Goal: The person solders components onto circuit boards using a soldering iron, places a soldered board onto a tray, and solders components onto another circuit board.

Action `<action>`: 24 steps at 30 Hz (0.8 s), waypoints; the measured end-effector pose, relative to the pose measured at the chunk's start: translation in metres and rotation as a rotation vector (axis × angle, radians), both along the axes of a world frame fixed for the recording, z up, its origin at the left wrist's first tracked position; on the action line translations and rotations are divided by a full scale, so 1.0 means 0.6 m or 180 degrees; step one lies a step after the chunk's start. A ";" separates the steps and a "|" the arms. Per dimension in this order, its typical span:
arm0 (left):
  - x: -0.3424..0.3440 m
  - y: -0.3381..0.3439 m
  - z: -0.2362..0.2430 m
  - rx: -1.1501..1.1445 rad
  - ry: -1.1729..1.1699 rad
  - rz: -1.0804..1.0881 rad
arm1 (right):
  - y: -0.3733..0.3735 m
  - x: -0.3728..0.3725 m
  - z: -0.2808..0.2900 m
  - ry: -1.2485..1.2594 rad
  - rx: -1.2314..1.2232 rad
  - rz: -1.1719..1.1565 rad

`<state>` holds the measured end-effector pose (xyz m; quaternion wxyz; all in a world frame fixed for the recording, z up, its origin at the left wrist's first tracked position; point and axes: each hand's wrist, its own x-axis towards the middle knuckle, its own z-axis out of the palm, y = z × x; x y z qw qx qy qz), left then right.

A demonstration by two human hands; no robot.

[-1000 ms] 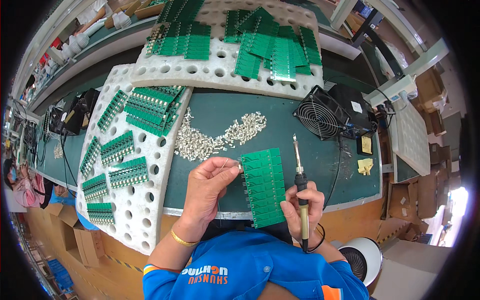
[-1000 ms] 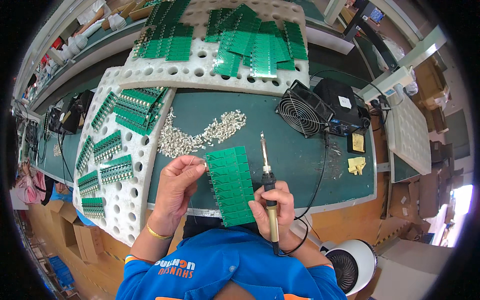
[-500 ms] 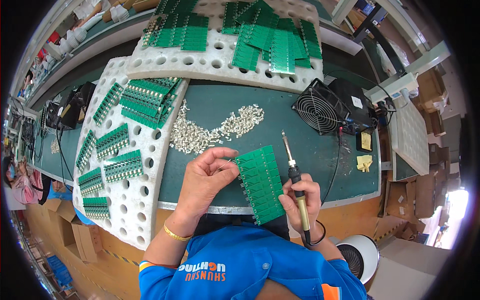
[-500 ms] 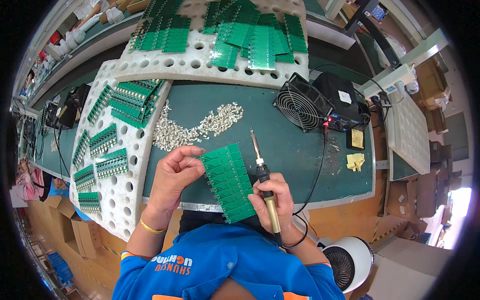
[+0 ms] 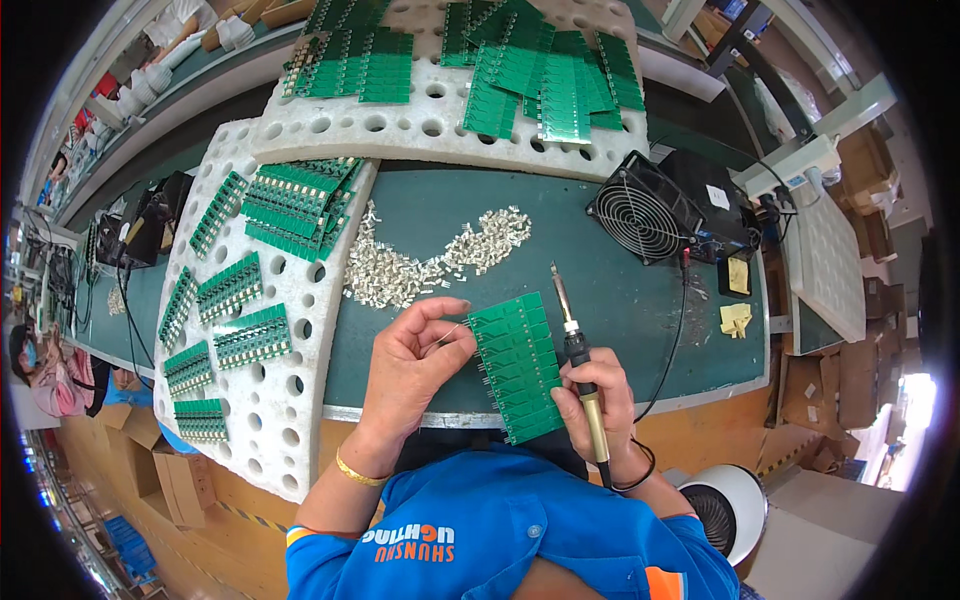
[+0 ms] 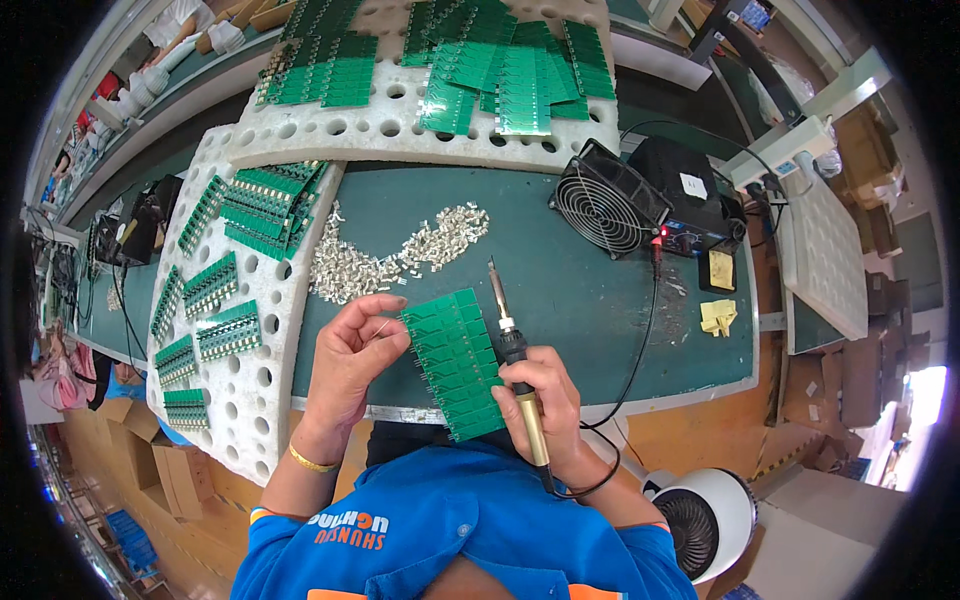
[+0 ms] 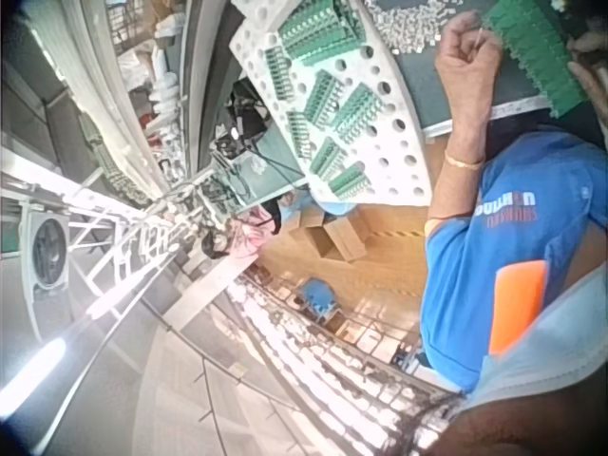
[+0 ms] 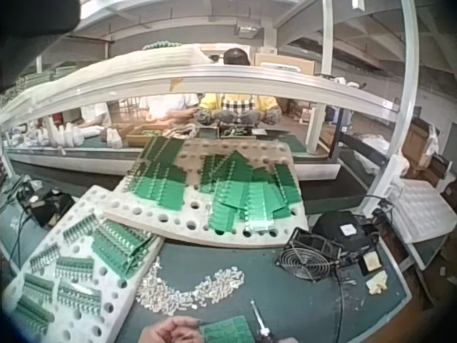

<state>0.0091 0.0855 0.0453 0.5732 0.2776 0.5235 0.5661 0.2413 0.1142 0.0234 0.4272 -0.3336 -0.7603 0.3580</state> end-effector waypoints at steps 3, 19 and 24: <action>0.001 -0.002 -0.006 -0.0010 0.0077 0.0010 | 0.003 -0.002 -0.006 0.0079 0.0046 0.0049; 0.000 -0.010 -0.072 -0.0194 0.0599 -0.0040 | 0.003 -0.005 -0.077 -0.0290 0.0086 0.0232; -0.002 -0.013 -0.086 -0.0261 0.0549 0.0084 | 0.016 -0.014 -0.058 -0.0618 0.0644 0.0074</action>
